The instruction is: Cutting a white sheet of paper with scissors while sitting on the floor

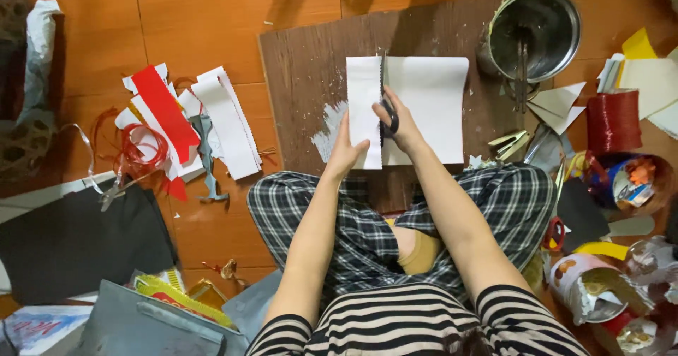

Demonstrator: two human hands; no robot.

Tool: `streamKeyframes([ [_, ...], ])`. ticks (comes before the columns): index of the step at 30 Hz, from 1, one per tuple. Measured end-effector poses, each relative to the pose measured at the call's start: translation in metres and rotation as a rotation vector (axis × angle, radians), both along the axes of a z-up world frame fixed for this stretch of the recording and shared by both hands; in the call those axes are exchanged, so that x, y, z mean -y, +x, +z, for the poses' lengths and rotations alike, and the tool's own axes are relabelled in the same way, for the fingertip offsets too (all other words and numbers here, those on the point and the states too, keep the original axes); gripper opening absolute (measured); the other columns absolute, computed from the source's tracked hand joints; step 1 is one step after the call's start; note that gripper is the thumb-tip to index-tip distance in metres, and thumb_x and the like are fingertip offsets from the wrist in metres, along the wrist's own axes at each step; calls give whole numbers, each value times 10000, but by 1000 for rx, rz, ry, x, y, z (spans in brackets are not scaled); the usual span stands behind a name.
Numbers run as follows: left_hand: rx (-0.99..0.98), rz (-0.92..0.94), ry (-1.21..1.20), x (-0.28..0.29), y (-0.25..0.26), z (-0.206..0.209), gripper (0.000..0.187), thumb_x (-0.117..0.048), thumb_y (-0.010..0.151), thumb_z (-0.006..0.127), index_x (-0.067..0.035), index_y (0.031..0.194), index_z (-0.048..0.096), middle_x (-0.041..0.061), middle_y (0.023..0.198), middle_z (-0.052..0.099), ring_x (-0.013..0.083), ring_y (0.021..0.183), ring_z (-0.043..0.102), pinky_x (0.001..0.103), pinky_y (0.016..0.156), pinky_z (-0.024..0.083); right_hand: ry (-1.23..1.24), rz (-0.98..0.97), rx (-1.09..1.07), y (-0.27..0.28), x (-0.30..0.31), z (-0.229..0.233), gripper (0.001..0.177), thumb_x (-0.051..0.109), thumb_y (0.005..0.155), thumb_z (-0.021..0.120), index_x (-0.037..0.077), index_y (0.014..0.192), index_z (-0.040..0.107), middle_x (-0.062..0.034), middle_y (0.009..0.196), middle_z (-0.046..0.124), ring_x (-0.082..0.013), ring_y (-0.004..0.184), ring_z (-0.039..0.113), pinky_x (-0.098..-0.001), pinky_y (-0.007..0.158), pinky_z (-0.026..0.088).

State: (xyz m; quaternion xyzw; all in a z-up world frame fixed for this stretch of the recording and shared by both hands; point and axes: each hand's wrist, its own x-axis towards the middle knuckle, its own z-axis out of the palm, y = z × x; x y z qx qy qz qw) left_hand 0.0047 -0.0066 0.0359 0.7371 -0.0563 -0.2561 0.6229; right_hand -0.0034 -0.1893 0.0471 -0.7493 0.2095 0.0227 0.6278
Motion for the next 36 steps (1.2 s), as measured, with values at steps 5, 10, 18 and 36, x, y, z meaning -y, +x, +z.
streamKeyframes([
  [5,-43,7,35,-5,-4,-33,1087,-71,877,835,-41,1757,197,361,1753,261,492,1642,231,566,1358,203,-13,-54,26,10,-12,-37,969,523,953,884,122,1707,426,-266,1706,436,-480,1568,387,-580,1303,338],
  [10,-33,60,134,0,-1,-37,1090,-103,875,817,-109,1762,183,344,1747,291,516,1598,315,599,1346,284,-160,-51,26,5,-24,-36,877,414,974,878,214,1704,434,-221,1645,536,-465,1478,514,-571,1227,457],
  [18,203,382,353,-129,81,-16,1094,-13,867,860,-128,1764,244,237,1784,312,398,1604,382,491,1335,358,119,141,8,-15,5,43,817,303,1043,846,169,1715,400,-148,786,672,-268,535,695,-365,439,571],
  [36,144,-21,539,-28,-9,-74,378,-351,975,796,-160,1301,776,186,1159,773,422,1205,738,526,1031,581,-612,272,-483,-106,70,1,596,522,1001,799,29,1314,681,-351,1088,767,-571,1155,717,-653,964,576],
])
